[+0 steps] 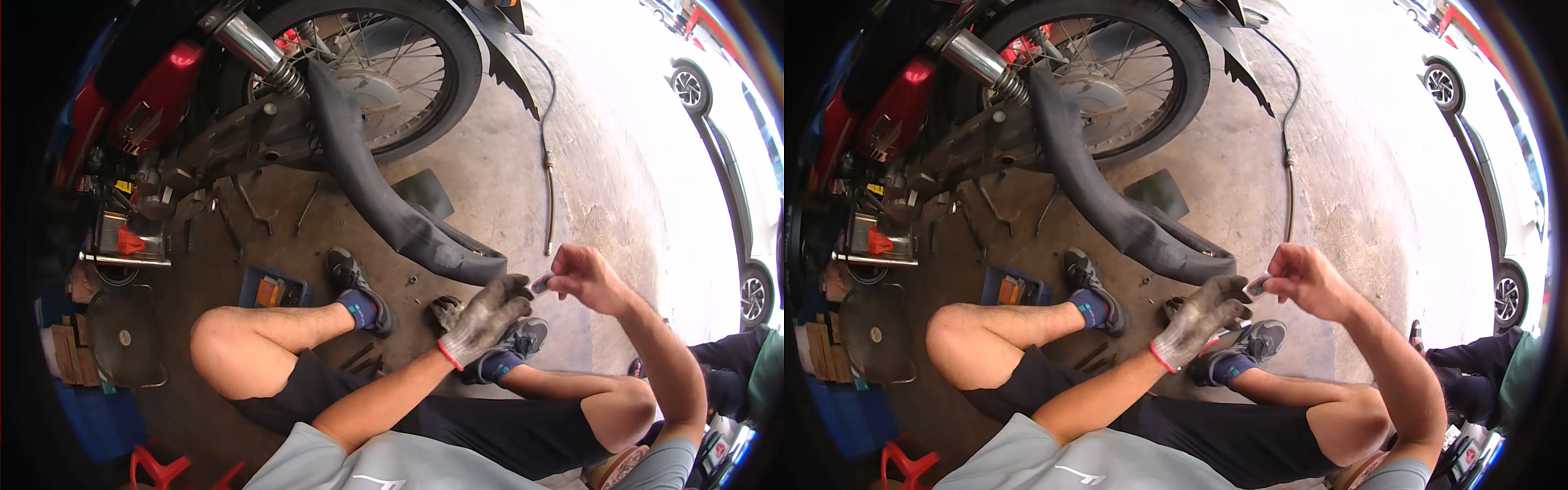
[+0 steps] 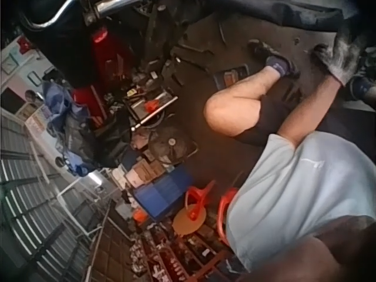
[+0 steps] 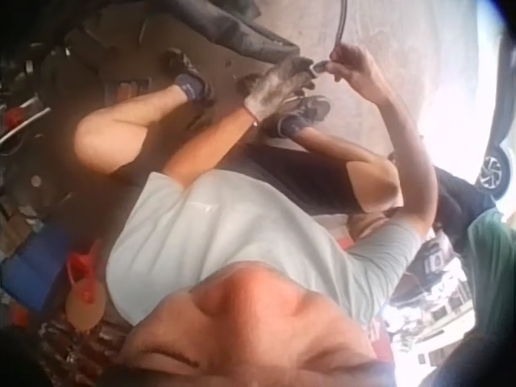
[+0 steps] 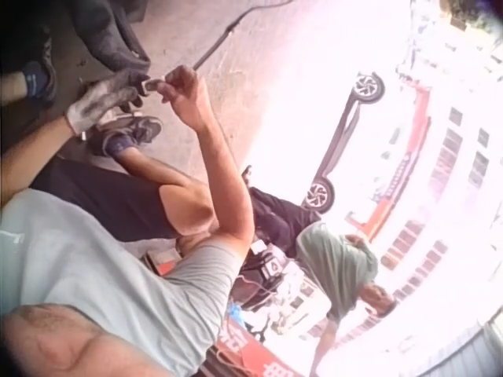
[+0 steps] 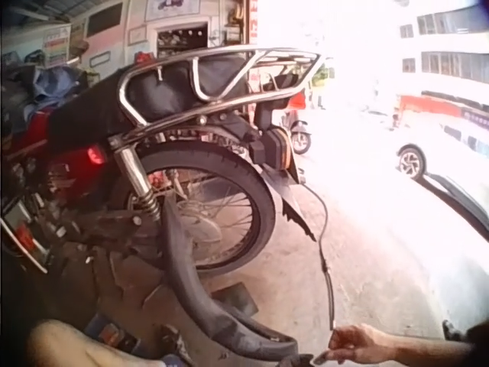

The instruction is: Repairing a motorcycle tire inner tube by applying a patch.

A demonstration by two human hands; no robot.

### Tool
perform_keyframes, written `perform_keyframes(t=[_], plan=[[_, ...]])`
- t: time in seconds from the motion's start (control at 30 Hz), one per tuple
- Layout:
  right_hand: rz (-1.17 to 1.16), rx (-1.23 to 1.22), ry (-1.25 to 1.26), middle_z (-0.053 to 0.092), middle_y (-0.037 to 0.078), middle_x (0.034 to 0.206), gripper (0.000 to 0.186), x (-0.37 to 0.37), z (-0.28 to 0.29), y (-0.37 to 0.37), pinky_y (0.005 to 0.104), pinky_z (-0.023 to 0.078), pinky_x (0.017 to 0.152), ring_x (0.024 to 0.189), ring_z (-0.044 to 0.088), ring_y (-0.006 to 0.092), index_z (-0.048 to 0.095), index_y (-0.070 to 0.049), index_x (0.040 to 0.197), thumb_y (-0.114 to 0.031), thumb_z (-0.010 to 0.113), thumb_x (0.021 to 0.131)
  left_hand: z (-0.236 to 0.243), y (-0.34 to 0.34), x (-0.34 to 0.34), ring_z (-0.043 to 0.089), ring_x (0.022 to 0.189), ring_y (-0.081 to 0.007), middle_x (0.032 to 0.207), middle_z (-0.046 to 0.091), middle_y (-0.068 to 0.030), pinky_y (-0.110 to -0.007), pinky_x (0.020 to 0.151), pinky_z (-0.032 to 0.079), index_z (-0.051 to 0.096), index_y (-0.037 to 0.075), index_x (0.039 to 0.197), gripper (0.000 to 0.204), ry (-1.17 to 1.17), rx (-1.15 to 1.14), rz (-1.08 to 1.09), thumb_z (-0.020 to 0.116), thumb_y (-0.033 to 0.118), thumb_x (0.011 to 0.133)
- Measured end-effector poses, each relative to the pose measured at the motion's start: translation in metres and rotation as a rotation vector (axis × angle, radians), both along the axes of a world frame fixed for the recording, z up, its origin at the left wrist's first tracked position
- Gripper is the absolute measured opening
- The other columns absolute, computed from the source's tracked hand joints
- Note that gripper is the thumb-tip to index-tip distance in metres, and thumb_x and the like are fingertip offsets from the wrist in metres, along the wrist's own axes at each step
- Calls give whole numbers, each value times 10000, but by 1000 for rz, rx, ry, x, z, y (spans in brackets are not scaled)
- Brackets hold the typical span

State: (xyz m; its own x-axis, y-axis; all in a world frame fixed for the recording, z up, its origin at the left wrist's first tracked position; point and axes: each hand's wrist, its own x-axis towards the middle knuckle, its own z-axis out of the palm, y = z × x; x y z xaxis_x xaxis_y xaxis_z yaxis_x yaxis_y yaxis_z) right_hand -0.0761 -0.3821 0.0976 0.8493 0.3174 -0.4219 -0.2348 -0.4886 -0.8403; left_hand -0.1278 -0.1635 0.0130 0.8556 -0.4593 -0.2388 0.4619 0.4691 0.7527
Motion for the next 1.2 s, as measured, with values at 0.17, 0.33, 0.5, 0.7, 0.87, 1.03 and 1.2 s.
perform_keyframes(t=[0.17, 0.33, 0.5, 0.7, 0.87, 1.03, 1.2], plan=[[10, -128, -28, 668, 63, 726, 146, -26, -22, 12, 291, 518, 586, 666, 660, 113, 607, 15, 886, -62, 730, 903, -21, -16, -12, 558, 835, -54, 915, 631, 5, -258, 746, 483, 640, 16, 1098, 217, -1, 242, -117, 669, 214, 1012], [59, -200, 28, 695, 97, 729, 174, -32, -43, 11, 323, 539, 617, 661, 679, 149, 653, 36, 905, -127, 711, 917, -33, -12, -17, 501, 751, -49, 799, 593, 7, -266, 662, 447, 648, 14, 992, 226, -163, 505, -67, 683, 237, 999], [127, -291, -21, 684, 145, 696, 299, -33, -47, 16, 383, 527, 621, 650, 685, 232, 660, 27, 819, -248, 676, 935, -39, -11, -18, 535, 732, -40, 815, 625, 2, -234, 644, 453, 631, 23, 937, 202, -71, 413, -49, 659, 206, 1017], [73, -247, -3, 689, 169, 717, 255, -33, -50, 22, 415, 531, 649, 684, 699, 305, 650, 15, 868, -224, 644, 957, -39, -2, -12, 565, 657, -59, 784, 622, 1, -229, 595, 459, 645, 43, 949, 212, 5, 316, -3, 658, 242, 1021], [62, -245, -296, 715, 183, 848, 140, -36, -52, 23, 430, 551, 722, 804, 709, 362, 632, -2, 1038, -117, 603, 963, -33, 9, -3, 584, 661, -80, 787, 619, 6, -253, 607, 484, 704, 57, 1094, 268, 203, 283, -34, 674, 306, 1001], [46, -130, -221, 699, 168, 824, 135, -36, -54, 22, 404, 554, 712, 764, 707, 305, 631, 8, 1023, -105, 641, 949, -32, 13, -2, 587, 706, -69, 824, 648, 13, -239, 644, 486, 720, 63, 1118, 278, 225, 194, -31, 670, 312, 1005], [-36, 11, 180, 662, 129, 749, 171, -34, -59, 25, 372, 543, 672, 713, 678, 211, 632, 16, 959, -148, 678, 939, -35, 7, -5, 581, 808, -32, 885, 677, 37, -220, 734, 488, 735, 42, 1143, 243, 70, 279, -14, 644, 238, 1032]])
